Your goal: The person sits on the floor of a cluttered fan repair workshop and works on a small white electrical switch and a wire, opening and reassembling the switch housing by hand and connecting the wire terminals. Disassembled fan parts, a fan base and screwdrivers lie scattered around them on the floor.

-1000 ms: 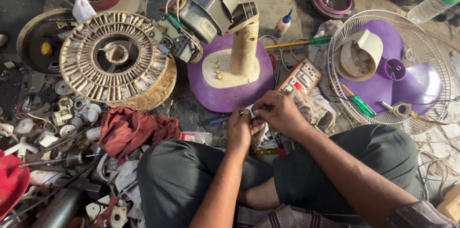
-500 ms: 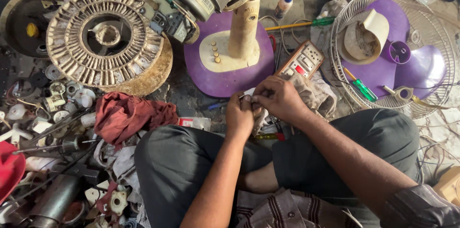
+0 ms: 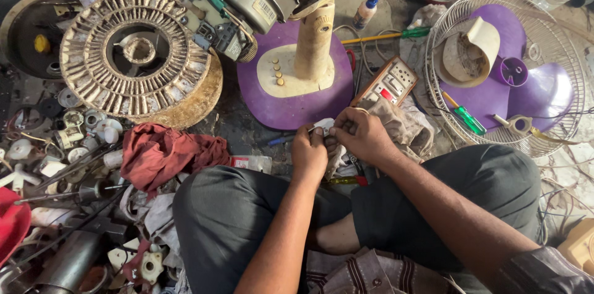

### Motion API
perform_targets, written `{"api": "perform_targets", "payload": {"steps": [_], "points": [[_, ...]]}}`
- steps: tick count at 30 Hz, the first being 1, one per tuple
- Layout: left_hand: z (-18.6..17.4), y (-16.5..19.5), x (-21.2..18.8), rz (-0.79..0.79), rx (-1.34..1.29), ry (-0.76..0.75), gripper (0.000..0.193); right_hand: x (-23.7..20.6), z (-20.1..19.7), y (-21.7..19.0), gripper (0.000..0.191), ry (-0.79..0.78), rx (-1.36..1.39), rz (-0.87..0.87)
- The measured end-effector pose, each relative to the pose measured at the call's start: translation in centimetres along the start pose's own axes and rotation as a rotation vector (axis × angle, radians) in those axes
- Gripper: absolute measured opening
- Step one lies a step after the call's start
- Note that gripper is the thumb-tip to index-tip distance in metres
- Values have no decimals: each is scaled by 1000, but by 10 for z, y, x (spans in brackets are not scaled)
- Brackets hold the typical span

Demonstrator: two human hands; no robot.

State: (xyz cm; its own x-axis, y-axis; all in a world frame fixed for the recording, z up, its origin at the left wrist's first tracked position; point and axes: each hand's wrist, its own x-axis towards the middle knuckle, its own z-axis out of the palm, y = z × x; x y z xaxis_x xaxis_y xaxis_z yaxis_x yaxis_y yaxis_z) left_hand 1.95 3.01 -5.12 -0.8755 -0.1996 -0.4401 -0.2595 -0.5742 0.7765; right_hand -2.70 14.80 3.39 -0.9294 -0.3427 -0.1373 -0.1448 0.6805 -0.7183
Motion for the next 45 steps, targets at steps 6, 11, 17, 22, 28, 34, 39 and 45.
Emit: {"api": "perform_targets", "payload": {"steps": [6,11,17,22,28,34,39,45], "points": [[0,-3,1,51,69,19,24,-1,5,-4,23,68,0,-28],[-2,-2,1,153,266,67,24,-1,7,-10,25,91,-8,-45],[-6,-7,3,382,644,163,24,-3,5,-26,19,147,23,4],[-2,-6,3,381,685,199,23,-13,2,-47,14,208,115,29],[2,-6,-4,440,621,179,26,-21,10,-52,15,204,775,319],[3,-8,-8,420,675,248,23,-21,20,-48,19,124,893,433],[9,1,-4,143,151,138,23,-36,10,-31,15,53,313,169],[8,11,-6,-90,-186,25,26,-67,26,-4,19,-214,-705,-197]]}}
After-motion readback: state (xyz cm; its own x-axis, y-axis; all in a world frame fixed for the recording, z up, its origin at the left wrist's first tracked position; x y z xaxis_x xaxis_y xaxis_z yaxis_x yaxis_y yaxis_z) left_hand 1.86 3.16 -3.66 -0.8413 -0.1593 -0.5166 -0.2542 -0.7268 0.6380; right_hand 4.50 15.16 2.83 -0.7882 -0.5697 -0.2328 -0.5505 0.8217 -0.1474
